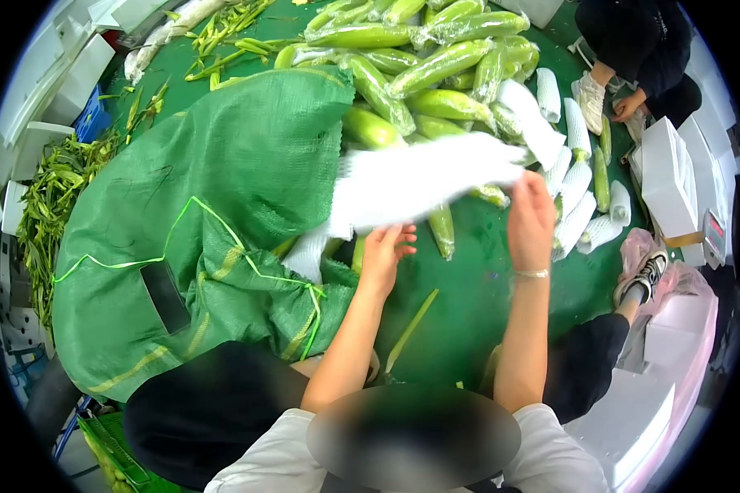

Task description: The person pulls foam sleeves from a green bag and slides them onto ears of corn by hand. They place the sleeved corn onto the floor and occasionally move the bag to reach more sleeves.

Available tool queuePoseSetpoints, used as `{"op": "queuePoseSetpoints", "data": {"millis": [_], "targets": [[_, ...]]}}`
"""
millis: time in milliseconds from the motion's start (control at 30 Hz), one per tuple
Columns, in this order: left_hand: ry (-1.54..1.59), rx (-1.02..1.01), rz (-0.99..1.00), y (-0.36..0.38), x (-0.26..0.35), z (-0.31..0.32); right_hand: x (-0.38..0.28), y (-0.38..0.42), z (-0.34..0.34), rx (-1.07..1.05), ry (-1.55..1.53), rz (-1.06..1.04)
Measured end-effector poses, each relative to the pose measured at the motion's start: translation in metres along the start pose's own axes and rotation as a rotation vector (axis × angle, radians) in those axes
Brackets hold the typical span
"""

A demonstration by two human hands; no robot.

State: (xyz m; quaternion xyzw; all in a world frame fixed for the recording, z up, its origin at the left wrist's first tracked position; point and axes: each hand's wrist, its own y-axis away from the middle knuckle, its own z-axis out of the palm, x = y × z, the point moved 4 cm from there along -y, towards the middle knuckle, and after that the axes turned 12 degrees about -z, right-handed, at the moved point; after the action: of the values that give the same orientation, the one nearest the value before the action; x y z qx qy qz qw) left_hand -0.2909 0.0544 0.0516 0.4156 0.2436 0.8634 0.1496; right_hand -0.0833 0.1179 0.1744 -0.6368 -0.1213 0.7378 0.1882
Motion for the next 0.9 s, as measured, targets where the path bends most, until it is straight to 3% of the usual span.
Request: {"op": "queuePoseSetpoints", "data": {"millis": [33,67,100,133,167,233,267,333,367,433,467,533,567,667,767,800,867,900], "targets": [[-0.131,0.004,0.1,0.003,0.0,-0.001,-0.003,0.021,-0.005,0.133,-0.025,0.044],[-0.126,0.004,0.1,0.007,-0.002,-0.001,0.0,0.033,-0.01,0.087,0.024,0.029],[-0.034,-0.156,-0.01,0.01,-0.006,0.006,0.002,0.046,-0.015,0.042,0.072,0.012],[0.059,-0.32,-0.117,0.015,-0.011,0.016,0.029,0.074,-0.014,0.323,-0.483,0.35],[-0.033,-0.345,-0.115,0.027,-0.013,0.03,0.04,0.092,0.009,0.22,-0.469,0.371],[-0.203,-0.217,-0.055,0.034,-0.027,0.026,0.088,0.132,0.029,-0.041,-0.18,0.395],[-0.328,-0.147,0.009,0.034,-0.025,0.021,0.105,0.14,0.026,-0.219,0.196,0.27],[-0.201,-0.007,0.012,0.03,-0.021,-0.001,0.121,0.15,0.039,-0.312,0.48,0.046],[-0.076,0.055,0.049,0.028,-0.015,-0.009,0.117,0.146,0.054,-0.307,0.475,0.046],[0.405,-0.02,-0.042,0.021,-0.008,-0.016,0.125,0.148,0.066,0.404,-0.585,0.543],[0.652,-0.075,-0.128,0.015,-0.006,-0.02,0.142,0.157,0.058,0.39,-0.723,0.569],[0.501,0.177,-0.04,0.009,-0.004,-0.048,0.177,0.175,0.061,0.464,-0.959,0.921],[-0.001,0.34,0.081,-0.009,-0.013,-0.088,0.162,0.178,0.072,0.465,-0.885,1.024],[-0.884,0.709,0.318,0.005,-0.007,-0.121,0.151,0.205,0.088,0.193,-0.444,1.086],[-1.314,0.574,-0.103,0.023,0.001,-0.093,0.149,0.234,0.095,0.074,-0.149,0.897],[-1.323,0.57,-0.094,0.029,0.007,-0.088,0.133,0.232,0.091,0.069,-0.047,0.841],[-1.216,0.306,-0.311,0.033,-0.001,-0.084,0.082,0.214,0.08,0.1,0.039,0.739],[-1.497,0.224,0.045,0.046,-0.013,-0.08,0.054,0.206,0.07,0.119,0.135,0.655]]}}
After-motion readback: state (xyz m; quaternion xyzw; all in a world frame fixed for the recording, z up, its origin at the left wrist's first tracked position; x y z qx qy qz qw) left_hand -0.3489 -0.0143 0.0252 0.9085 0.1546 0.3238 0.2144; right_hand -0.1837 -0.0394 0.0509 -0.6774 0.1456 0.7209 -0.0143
